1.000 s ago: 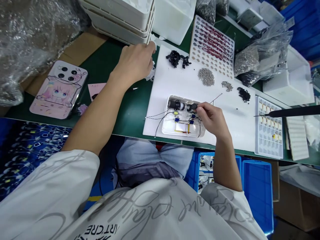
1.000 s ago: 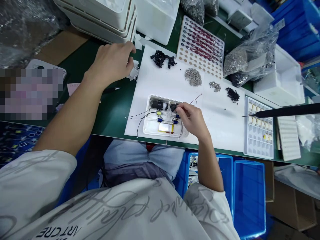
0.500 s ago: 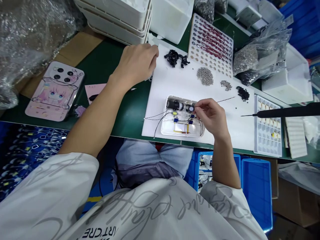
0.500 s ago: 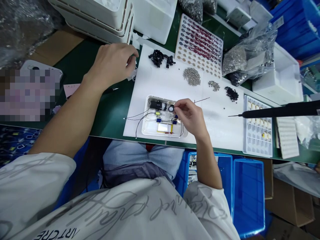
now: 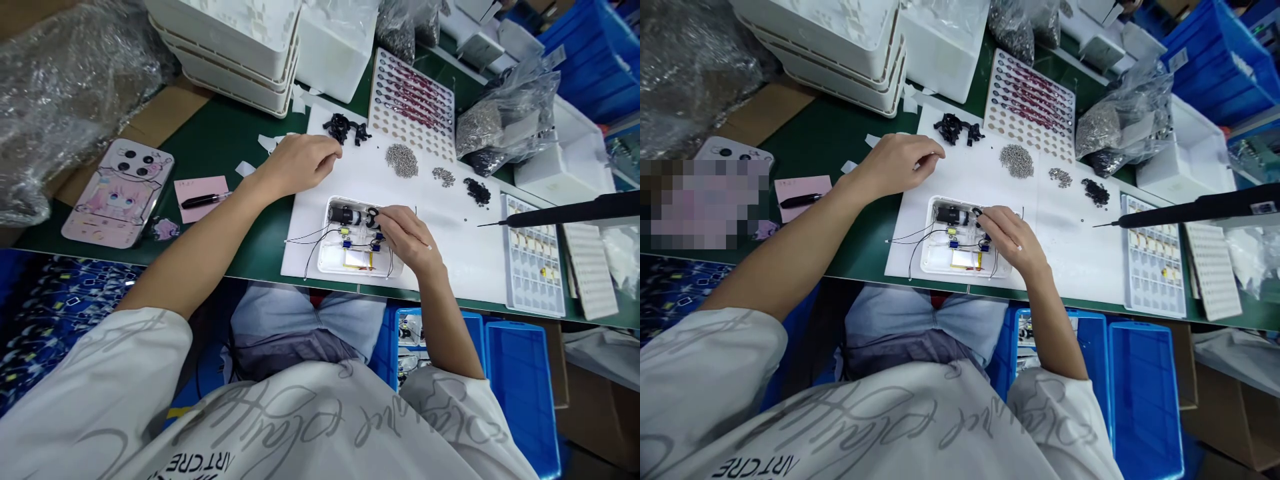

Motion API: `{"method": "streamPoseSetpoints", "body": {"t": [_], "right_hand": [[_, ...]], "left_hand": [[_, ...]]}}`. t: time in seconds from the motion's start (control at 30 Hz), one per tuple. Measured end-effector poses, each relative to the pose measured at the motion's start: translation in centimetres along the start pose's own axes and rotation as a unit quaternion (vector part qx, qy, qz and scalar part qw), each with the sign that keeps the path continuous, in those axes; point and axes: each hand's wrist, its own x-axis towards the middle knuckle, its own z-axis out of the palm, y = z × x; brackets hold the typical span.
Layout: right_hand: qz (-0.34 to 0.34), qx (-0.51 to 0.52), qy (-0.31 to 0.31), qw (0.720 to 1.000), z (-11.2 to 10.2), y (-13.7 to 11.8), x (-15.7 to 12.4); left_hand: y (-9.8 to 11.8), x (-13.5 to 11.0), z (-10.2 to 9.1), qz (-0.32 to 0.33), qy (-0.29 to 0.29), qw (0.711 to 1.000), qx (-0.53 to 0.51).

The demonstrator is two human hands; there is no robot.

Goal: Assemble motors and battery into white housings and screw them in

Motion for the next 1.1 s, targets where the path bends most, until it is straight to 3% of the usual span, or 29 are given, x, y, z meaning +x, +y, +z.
{"method": "streamPoseSetpoints", "body": {"t": [0.17,0.33,0.5,0.7,0.8,1.1], "right_hand": [[-0.031,-0.003,-0.011,0.999,0.0,0.7,0.0],[-0.068,-0.031,-0.082,0.994,-1.0,1.3,0.7],[-0.067,-0.01,-0.126,0.99,-1.8,2.0,1.7],[-0.112,-0.055,-0.151,0.981,-2.0,2.4,2.8],[-0.147,-0.094,-0.134,0.976,-2.0,2.5,2.8],[-0.246,-0.231,-0.001,0.942,-1.3,2.2,2.2]], "left_hand": [[1.8,-0.3,0.6,0.052,0.002,0.997,-0.05],[4.1,-0.4,1.2,0.107,-0.105,0.985,-0.09],[5.7,0.3,1.7,0.107,-0.185,0.976,-0.032],[6.7,0.9,2.1,0.105,-0.205,0.972,0.052],[7.0,0.9,2.1,0.105,-0.198,0.971,0.081],[7.5,0.8,1.8,0.096,-0.195,0.972,0.091]]}}
